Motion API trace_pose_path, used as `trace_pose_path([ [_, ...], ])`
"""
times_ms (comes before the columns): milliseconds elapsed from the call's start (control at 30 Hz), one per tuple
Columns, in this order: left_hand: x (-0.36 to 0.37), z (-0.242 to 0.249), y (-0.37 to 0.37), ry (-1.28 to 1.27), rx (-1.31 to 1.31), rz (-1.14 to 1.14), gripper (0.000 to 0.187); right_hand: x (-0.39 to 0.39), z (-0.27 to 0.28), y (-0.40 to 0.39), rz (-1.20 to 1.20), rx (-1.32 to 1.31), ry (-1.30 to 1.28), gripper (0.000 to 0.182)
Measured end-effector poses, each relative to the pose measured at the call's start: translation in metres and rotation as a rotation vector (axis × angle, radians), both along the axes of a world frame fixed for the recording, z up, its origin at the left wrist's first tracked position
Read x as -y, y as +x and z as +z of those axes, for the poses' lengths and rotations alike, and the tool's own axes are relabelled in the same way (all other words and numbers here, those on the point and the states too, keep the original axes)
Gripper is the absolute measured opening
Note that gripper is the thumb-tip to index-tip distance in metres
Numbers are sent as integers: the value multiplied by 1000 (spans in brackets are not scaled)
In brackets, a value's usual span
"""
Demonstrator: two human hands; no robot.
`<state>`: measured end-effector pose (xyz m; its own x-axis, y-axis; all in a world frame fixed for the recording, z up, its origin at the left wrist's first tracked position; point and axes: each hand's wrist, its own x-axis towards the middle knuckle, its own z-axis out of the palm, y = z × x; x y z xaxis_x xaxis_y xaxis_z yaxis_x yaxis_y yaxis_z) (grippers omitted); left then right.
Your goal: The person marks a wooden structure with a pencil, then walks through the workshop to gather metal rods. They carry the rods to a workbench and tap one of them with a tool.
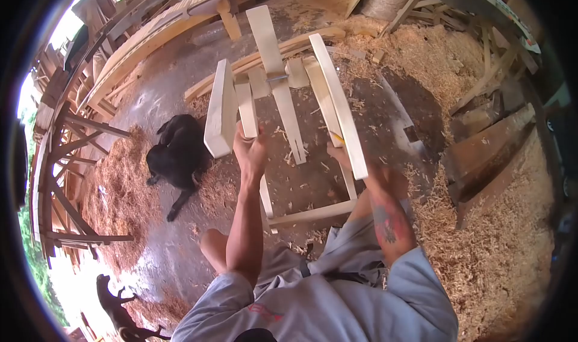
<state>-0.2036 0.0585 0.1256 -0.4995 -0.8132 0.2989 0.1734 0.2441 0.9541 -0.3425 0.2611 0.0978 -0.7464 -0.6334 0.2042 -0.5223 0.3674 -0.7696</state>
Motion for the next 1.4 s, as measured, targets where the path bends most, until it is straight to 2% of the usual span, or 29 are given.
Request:
trace_pose_path([
  [33, 2, 3, -1, -92, 69, 43, 7, 4, 5, 0, -12, 18, 56, 40],
  [67, 2, 6, -3, -50, 46, 45, 7, 9, 10, 0, -22, 34, 113, 43],
  [167, 7, 11, -6, -77, 108, 61, 5, 16, -17, -9, -102, -51, 80, 44],
  [200, 5, 12, -6, -106, 101, 91, 6, 21, -20, -6, -153, -87, -50, 40],
  [300, 1, 14, -5, -7, 84, 59, 8, 22, -21, -4, -152, -242, -122, 34],
  [433, 3, 19, -1, -60, 207, 67, 10, 27, -23, -4, -125, -325, -282, 22],
  [500, 6, 14, -4, -69, 220, 70, 10, 28, -35, -10, -131, -275, -205, 20],
  [567, 7, 6, -8, -131, 70, 154, 21, 30, -43, -15, -134, -294, -229, 19],
  [600, 5, 10, -4, -135, 68, 162, 21, 30, -38, -12, -132, -301, -239, 19],
  [667, 0, 18, 7, -71, 240, 71, 10, 26, -29, -6, -79, -305, -357, 18],
  [700, -1, 11, 11, -76, 238, 77, 10, 25, -21, -1, -59, -307, -399, 18],
  [767, -1, -12, 19, -258, 121, 224, 11, 22, -6, 9, 3, -483, -555, 17],
  [800, -8, -9, 27, -238, 99, 216, 10, 21, 7, 13, 26, -542, -584, 16],
  [833, -15, -6, 35, -218, 76, 208, 9, 20, 2, 15, 25, -538, -588, 16],
  [867, -21, -3, 43, -198, 53, 200, 7, 18, -6, 17, 0, -369, -520, 18],
  [933, -29, 4, 51, -245, 74, 214, 6, 14, -5, 22, -26, -193, -440, 19],
  [1000, -31, 9, 55, -274, 66, 172, 6, 13, 5, 22, 32, -457, -429, 23],
  [1033, -30, 11, 53, -287, 51, 177, 6, 16, 1, 18, 34, -472, -444, 23],
  [1100, -28, 14, 53, -217, 87, 155, 9, 25, -13, 11, 69, -430, -545, 26],
  [1200, -29, 18, 58, -108, 105, 58, 13, 27, -23, 8, 53, -309, -525, 27],
  [1267, -23, 16, 60, -152, 108, 35, 12, 21, 3, 20, 36, -191, -446, 30],
  [1400, -28, 29, 63, -149, 138, 23, 14, 17, 13, 25, 51, -283, -477, 38],
])
